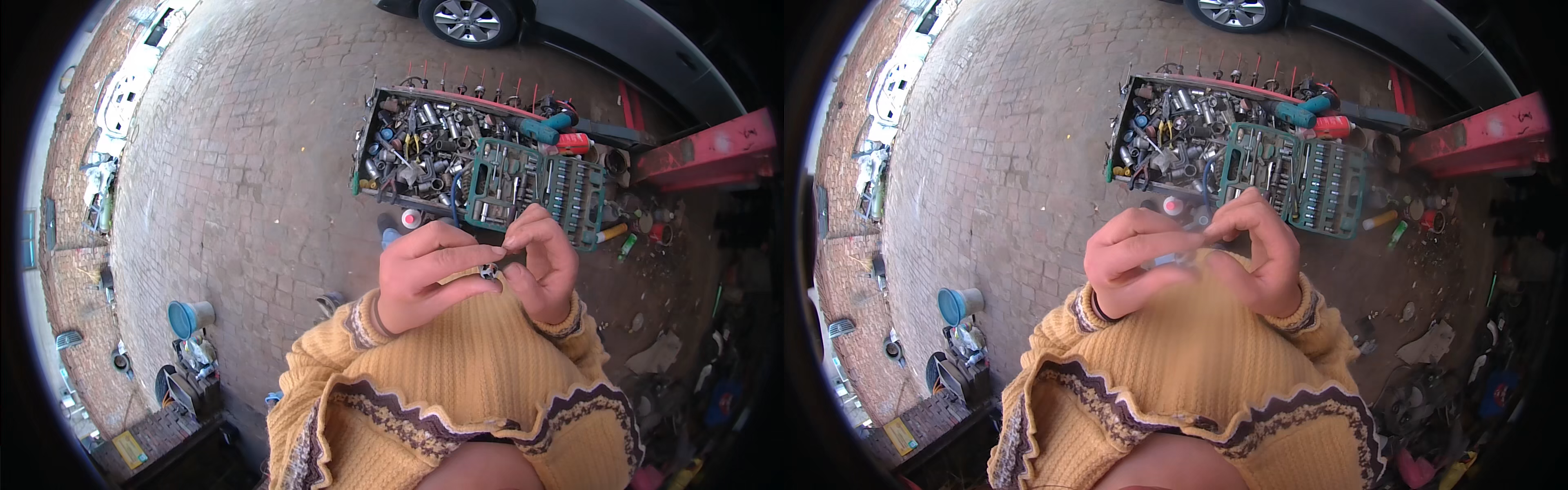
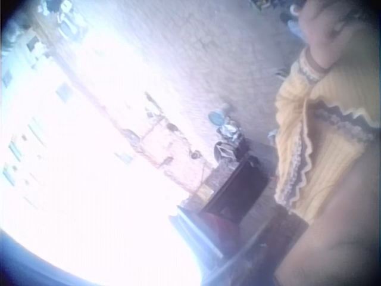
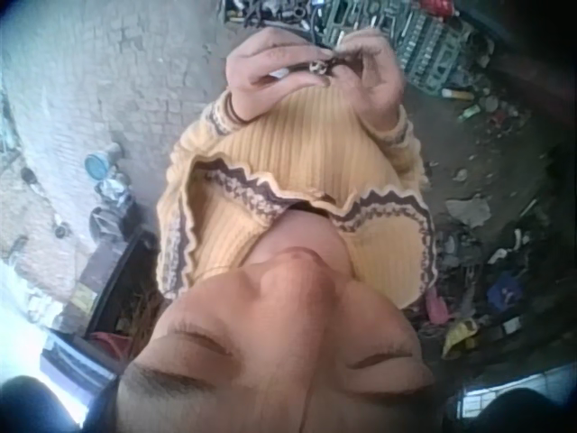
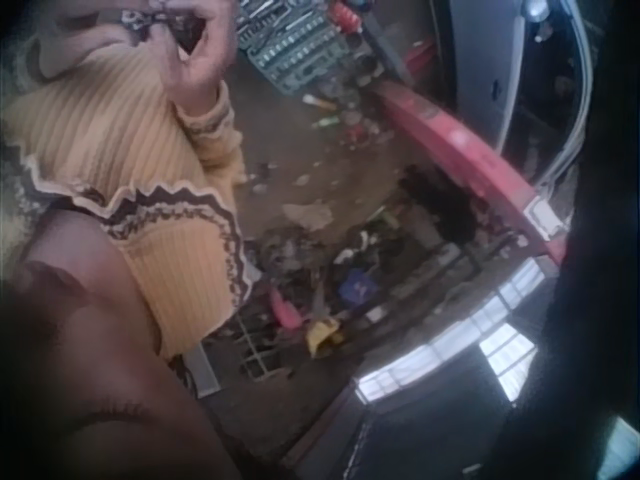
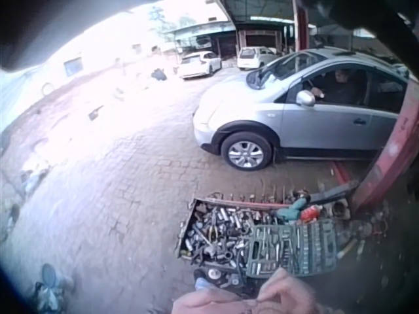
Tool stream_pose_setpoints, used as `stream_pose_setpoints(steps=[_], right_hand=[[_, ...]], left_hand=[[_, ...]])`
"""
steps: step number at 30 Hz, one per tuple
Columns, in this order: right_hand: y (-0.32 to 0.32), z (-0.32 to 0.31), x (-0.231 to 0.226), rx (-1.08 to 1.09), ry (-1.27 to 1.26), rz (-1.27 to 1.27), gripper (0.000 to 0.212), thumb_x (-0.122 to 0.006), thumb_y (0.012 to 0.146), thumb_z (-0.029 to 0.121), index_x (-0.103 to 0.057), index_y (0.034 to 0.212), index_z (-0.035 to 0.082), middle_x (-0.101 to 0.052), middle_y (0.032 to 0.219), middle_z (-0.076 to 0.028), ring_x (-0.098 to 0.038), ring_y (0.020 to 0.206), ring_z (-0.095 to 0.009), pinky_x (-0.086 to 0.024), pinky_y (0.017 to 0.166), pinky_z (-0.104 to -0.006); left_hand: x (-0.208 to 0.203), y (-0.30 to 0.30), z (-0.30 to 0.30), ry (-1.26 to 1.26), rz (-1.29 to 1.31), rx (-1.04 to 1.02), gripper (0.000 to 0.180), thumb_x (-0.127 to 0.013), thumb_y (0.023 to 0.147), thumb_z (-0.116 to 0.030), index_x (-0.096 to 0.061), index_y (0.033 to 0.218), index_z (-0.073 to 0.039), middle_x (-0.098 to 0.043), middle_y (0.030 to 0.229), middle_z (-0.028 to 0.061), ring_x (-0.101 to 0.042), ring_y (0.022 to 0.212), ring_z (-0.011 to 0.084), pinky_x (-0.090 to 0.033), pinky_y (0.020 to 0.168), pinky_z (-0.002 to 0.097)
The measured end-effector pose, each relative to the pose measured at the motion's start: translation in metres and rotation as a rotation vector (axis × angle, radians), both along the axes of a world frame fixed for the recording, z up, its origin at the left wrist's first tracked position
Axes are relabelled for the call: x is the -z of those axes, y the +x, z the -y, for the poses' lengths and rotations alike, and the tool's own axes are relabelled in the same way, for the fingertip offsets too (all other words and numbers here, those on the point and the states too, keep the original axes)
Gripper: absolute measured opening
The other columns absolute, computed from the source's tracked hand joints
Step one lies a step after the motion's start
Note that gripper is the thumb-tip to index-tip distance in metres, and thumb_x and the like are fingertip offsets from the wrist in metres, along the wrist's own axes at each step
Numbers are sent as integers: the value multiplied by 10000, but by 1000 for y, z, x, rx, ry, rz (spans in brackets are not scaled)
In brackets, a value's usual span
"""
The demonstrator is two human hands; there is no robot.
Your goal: The person holds a small metal lock cylinder and uses a screwdriver to manipulate internal components. They repeatedly insert and remove a small pin-like piece while rotating the cylinder, then set the screwdriver down and continue handling the cylinder with both hands.
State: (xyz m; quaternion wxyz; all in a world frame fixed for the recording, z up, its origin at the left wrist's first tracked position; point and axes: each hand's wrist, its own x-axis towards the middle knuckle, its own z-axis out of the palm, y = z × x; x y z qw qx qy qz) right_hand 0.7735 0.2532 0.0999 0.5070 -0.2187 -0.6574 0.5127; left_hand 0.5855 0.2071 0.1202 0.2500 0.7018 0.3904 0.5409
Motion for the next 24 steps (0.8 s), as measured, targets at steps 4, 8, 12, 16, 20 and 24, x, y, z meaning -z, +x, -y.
stream_pose_setpoints(steps=[4,8,12,16,20,24], right_hand=[[13,-7,-16,225,515,299,255,-785,702,15,-665,927,27,-652,879,-48,-560,784,-196,-438,686,-298],[23,-13,-29,244,838,500,325,-773,646,114,-718,962,66,-682,922,-5,-560,752,-171,-426,667,-298],[26,-18,-35,240,985,587,290,-708,683,158,-718,956,64,-684,929,-3,-564,741,-147,-417,659,-290],[26,-20,-37,231,1009,602,279,-699,689,159,-713,949,59,-683,899,-9,-574,720,-147,-413,649,-284],[26,-23,-37,217,1003,612,277,-693,684,151,-710,943,56,-683,881,-13,-582,710,-147,-411,641,-282],[26,-24,-36,220,1006,611,281,-685,675,144,-711,939,54,-684,875,-11,-585,708,-144,-406,636,-279]], left_hand=[[-3,2,-1,5,-53,-27,398,-850,700,-112,-743,1076,-34,-626,864,61,-617,725,170,-503,619,280],[-5,3,0,-77,-51,-4,360,-811,691,-14,-748,1046,-2,-643,919,91,-635,789,197,-510,687,302],[-6,3,1,-144,-86,-20,357,-810,696,-18,-751,1048,-18,-641,915,86,-636,785,198,-510,683,299],[-9,4,0,-143,-152,-39,343,-794,703,0,-749,1042,-23,-645,933,91,-651,817,205,-525,708,299],[-7,7,-5,-64,-120,-54,312,-771,724,-8,-742,1034,-17,-674,934,102,-675,811,226,-549,705,300],[-5,7,-4,-67,-166,-51,301,-752,739,-15,-737,1040,-15,-694,911,103,-680,766,237,-554,668,302]])
